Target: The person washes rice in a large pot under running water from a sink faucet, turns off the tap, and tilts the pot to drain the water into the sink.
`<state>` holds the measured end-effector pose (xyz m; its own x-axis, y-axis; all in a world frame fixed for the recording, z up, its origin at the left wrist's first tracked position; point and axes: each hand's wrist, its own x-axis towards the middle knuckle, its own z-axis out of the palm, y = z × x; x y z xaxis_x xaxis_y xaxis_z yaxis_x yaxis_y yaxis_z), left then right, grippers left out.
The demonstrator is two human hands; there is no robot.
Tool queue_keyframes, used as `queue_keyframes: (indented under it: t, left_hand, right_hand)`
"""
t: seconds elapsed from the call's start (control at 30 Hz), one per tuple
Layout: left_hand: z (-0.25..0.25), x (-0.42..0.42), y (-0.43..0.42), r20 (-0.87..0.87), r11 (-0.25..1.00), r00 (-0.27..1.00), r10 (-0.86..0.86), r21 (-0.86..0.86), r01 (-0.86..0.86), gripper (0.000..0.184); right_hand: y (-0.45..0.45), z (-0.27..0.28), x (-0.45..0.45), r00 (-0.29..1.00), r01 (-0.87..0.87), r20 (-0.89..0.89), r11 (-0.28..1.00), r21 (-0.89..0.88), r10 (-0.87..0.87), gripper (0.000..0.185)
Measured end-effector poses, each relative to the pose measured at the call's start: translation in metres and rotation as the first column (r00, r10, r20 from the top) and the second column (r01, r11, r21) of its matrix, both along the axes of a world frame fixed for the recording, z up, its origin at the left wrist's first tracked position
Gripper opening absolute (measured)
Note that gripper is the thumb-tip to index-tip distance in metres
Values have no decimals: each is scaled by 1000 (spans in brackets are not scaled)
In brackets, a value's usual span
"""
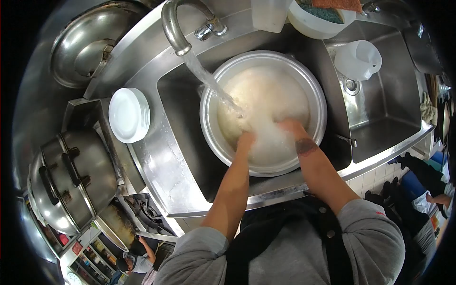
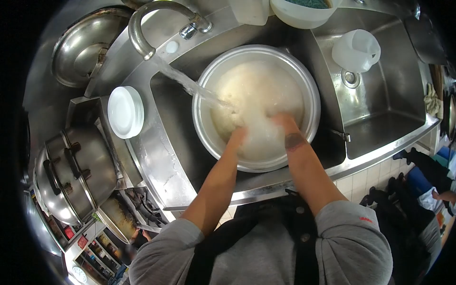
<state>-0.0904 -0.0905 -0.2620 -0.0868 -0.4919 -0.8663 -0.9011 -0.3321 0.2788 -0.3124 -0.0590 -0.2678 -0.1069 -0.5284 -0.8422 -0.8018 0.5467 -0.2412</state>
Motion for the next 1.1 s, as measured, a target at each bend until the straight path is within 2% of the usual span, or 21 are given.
queue_keyframes:
  t: [0.03, 0.1, 0.13, 0.2, 0.23, 0.3, 0.37, 0.4, 0.43, 0.53, 0.57, 0.63, 0.7, 0.73, 0.8, 0.83, 0.9, 0.93, 1.0, 1.03, 1.1]
  left_hand:
    - [-5, -2, 9, -110, 985, 980, 165, 78, -157, 58]
    - [-1, -7, 22, -255, 803, 773, 580, 336, -492, 58]
    - [7, -13, 24, -274, 708, 667, 693, 437, -555, 58]
    - [18, -20, 26, -250, 509, 458, 853, 589, -628, 58]
    - [29, -21, 21, -246, 463, 404, 881, 625, -629, 58]
    - [2, -16, 24, -257, 442, 368, 893, 650, -619, 53]
    - [6, -19, 15, -235, 399, 327, 915, 644, -653, 51]
    - [30, -24, 1, -210, 368, 306, 929, 625, -689, 50]
    - [49, -27, -13, -186, 338, 284, 941, 603, -723, 50]
    - [67, -29, -43, -401, 455, 293, 868, 403, -794, 39]
    - [73, -30, -49, -496, 501, 338, 800, 243, -830, 38]
    - [82, -30, -58, -634, 516, 453, 627, -97, -851, 36]
    - [56, -14, -64, -609, 492, 529, 591, -248, -835, 35]
    - [43, -7, -63, -592, 477, 566, 574, -321, -818, 35]
    - [23, 4, -56, -540, 459, 541, 645, -293, -839, 38]
    - [16, 8, -52, -512, 449, 527, 679, -278, -849, 40]
    - [5, -3, -32, -583, 250, 231, 779, -49, -967, 43]
    - [3, -12, -22, -590, 140, 71, 804, 72, -988, 45]
    - [3, -27, -6, -499, 39, -160, 852, 364, -931, 48]
    - [9, -36, -1, -427, -19, -265, 864, 499, -867, 50]
    - [34, -55, 8, -413, 15, -280, 866, 582, -813, 56]
  right_hand:
    - [18, -18, -1, 966, 136, 229, 990, -49, -121, 45]
    - [27, -17, 4, 937, 175, 297, 983, 49, -181, 45]
    - [27, -5, 6, 919, 190, 328, 975, 113, -218, 46]
    - [12, 38, 10, 907, 199, 317, 947, 254, -276, 47]
    - [-1, 68, 12, 899, 205, 311, 924, 323, -308, 49]
    - [-19, 101, 13, 854, 232, 353, 887, 399, -382, 51]
    - [-18, 52, 16, 574, 293, 682, 891, 345, -453, 53]
    - [-22, 33, 15, 392, 332, 806, 885, 326, -444, 54]
    - [-34, 41, 12, 535, 329, 761, 920, 212, -367, 55]
    - [-78, 86, 15, 864, 216, 484, 971, -107, -139, 57]
    - [-89, 91, 18, 931, 153, 357, 969, -192, -76, 57]
    - [-101, 84, 14, 989, 63, 148, 940, -334, -13, 58]
    - [-106, 79, 7, 1000, 19, 6, 887, -461, -18, 60]
    - [-103, 85, 2, 1000, 28, 5, 826, -564, -31, 62]
    - [-93, 96, -14, 998, 44, 5, 670, -741, -60, 66]
    - [-87, 91, -18, 998, 49, 16, 679, -732, -55, 68]
    - [-75, 75, -19, 998, 58, 36, 695, -716, -47, 72]
    - [-70, 62, -14, 983, 184, 124, 713, -677, -136, 74]
    - [-57, 38, -1, 907, 420, 280, 712, -562, -314, 77]
    - [-51, 29, 4, 858, 501, 377, 728, -468, -348, 78]
    - [-42, 19, 17, 723, 625, 544, 738, -254, -425, 81]
